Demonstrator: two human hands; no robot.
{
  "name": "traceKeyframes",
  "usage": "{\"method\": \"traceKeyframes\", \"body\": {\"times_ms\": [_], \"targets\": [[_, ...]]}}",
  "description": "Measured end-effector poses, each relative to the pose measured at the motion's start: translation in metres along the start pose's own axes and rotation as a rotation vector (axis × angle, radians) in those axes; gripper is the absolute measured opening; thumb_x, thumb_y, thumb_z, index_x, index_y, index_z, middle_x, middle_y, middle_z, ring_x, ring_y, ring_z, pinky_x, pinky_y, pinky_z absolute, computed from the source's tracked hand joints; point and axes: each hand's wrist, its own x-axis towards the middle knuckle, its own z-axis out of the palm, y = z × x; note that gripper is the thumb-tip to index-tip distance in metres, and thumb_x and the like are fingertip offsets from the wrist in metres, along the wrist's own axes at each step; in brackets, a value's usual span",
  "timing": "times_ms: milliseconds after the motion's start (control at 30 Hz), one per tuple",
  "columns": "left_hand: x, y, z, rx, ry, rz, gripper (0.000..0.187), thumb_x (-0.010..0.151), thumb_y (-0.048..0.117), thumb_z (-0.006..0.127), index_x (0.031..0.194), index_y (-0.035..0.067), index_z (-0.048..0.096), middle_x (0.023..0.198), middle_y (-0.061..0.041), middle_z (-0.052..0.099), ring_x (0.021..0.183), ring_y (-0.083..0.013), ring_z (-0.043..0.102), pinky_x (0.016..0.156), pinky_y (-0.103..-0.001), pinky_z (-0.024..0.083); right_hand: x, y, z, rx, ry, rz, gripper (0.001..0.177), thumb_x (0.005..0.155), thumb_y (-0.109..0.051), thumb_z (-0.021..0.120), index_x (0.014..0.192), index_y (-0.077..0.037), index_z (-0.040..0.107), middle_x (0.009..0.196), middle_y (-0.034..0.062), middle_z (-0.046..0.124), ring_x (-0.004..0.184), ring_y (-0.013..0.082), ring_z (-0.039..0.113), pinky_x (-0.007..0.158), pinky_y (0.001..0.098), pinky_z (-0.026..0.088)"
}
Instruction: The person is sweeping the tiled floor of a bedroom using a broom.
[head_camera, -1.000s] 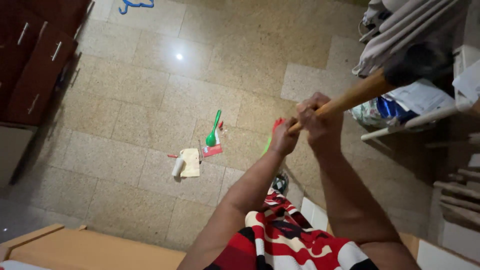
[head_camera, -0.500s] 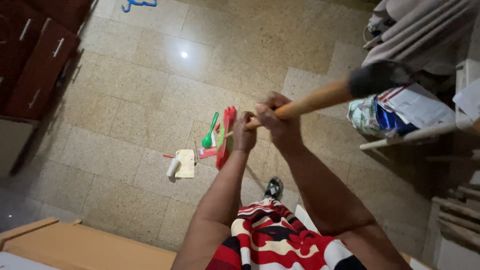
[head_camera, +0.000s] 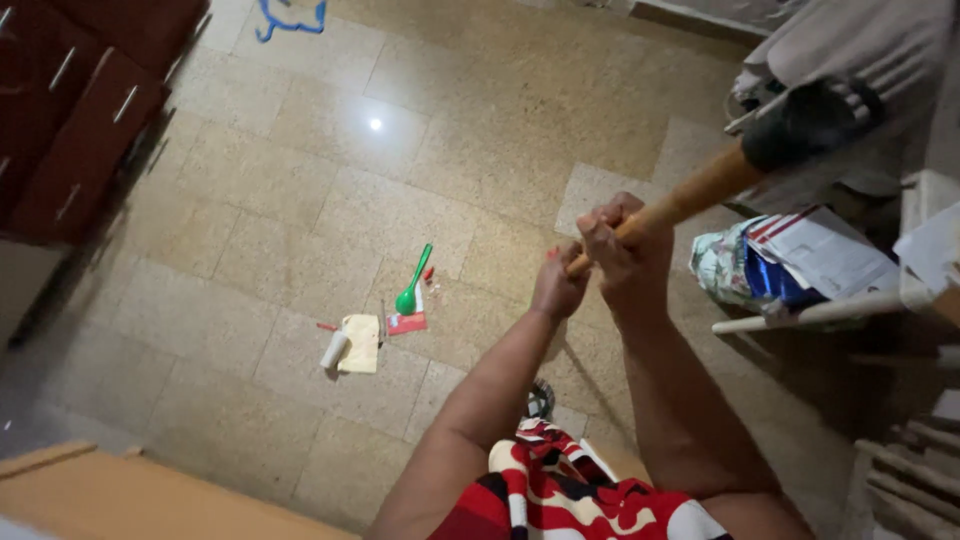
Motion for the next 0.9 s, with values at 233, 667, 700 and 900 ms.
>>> {"method": "traceKeyframes", "body": {"times_ms": [233, 667, 700, 900], "targets": [[0.021, 0.025, -0.049, 0.006, 0.182, 0.062, 0.030, 0.091, 0.012, 0.061, 0.120, 0.005, 0.066, 0.103, -0.023, 0.071, 0.093, -0.0441, 0.067, 0.074, -0.048, 0.055, 0.026, 0.004, 0.021, 0.159, -0.122, 0.155, 0.020, 0.093, -0.006, 0.069, 0.083, -0.010, 0.052, 0.071, -0.0026, 0.056, 0.060, 0.0079, 0.059, 0.053, 0.0240, 0.047], [0.014, -0.021, -0.009, 0.180, 0.196, -0.110, 0.012, 0.090, 0.014, 0.069, 0.100, 0.012, 0.062, 0.082, -0.017, 0.069, 0.078, -0.0382, 0.070, 0.066, -0.046, 0.053, 0.025, 0.015, -0.032, 0.401, -0.141, 0.105, 0.023, 0.103, -0.006, 0.065, 0.089, -0.011, 0.049, 0.076, -0.0030, 0.048, 0.065, 0.0059, 0.043, 0.061, 0.0255, 0.037], [0.014, -0.023, -0.005, 0.193, 0.199, -0.094, 0.012, 0.090, 0.015, 0.068, 0.100, 0.012, 0.063, 0.084, -0.018, 0.070, 0.080, -0.0393, 0.070, 0.067, -0.047, 0.053, 0.025, 0.009, -0.035, 0.393, -0.138, 0.103, 0.022, 0.104, -0.007, 0.064, 0.090, -0.011, 0.049, 0.076, -0.0034, 0.047, 0.065, 0.0063, 0.043, 0.062, 0.0262, 0.037], [0.021, 0.025, 0.028, 0.074, 0.081, -0.111, 0.014, 0.097, 0.020, 0.064, 0.108, 0.011, 0.063, 0.086, -0.019, 0.069, 0.083, -0.0417, 0.068, 0.068, -0.049, 0.052, 0.017, -0.026, -0.074, 0.128, -0.006, 0.040, 0.029, 0.107, -0.003, 0.064, 0.083, -0.010, 0.049, 0.069, 0.0008, 0.050, 0.060, 0.0090, 0.045, 0.057, 0.0264, 0.038]]}}
